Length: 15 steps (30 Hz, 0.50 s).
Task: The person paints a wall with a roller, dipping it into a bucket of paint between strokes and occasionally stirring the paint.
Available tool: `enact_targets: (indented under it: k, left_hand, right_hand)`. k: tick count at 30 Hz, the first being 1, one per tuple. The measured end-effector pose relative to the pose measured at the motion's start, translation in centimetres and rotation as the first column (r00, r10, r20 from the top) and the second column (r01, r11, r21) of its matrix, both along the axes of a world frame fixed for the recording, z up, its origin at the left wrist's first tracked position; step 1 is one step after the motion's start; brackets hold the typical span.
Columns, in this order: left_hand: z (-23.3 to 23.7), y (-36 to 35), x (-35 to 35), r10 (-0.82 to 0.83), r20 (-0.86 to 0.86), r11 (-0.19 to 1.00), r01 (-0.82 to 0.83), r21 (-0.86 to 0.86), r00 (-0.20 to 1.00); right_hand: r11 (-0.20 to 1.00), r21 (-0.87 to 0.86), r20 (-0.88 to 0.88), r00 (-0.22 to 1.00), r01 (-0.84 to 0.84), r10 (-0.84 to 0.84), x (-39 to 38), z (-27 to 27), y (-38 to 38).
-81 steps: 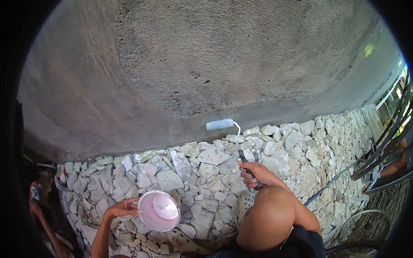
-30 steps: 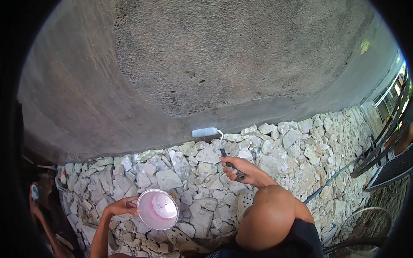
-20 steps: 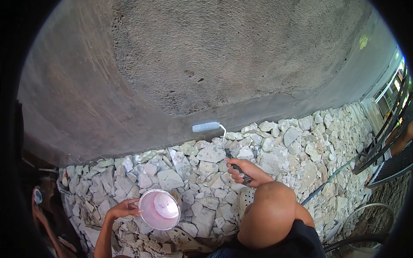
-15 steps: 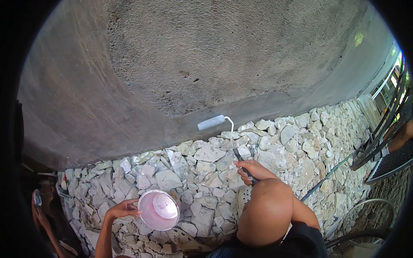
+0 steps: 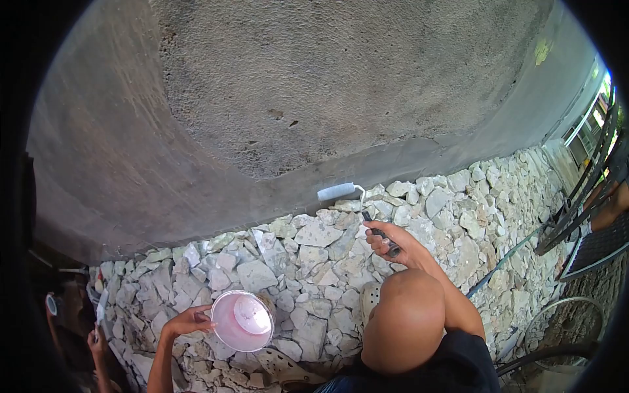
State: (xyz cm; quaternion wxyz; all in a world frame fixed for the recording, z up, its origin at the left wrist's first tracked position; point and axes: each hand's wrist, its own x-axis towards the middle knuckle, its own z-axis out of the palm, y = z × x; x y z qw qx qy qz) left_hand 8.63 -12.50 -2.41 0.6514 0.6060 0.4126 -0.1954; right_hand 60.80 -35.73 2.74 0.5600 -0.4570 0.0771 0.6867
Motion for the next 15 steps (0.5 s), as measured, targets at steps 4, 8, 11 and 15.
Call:
enact_targets:
  k: [4, 8, 11, 15]
  left_hand:
    - [-0.6, 0.4, -0.3, 0.006, -0.009, 1.0, -0.006, -0.016, 1.0]
    - [-0.3, 0.6, 0.1, -0.025, -0.02, 1.0, 0.025, -0.003, 0.999]
    - [0.2, 0.4, 0.3, -0.044, -0.011, 0.999, 0.045, 0.016, 0.999]
    - [-0.1, 0.0, -0.1, -0.005, -0.007, 1.0, 0.005, 0.021, 1.0]
  right_hand:
    - [0.996, 0.092, -0.003, 1.0, -0.009, 0.01, 0.3, 1.0, -1.2]
    - [0.999, 0.021, -0.046, 0.998, -0.032, 0.032, 1.2, -1.8, -0.1]
    - [1.0, -0.003, -0.165, 0.986, -0.008, 0.007, 1.4, -4.8, 1.6]
    - [1.0, 0.01, -0.048, 0.999, -0.022, 0.022, 0.1, -2.0, 1.2]
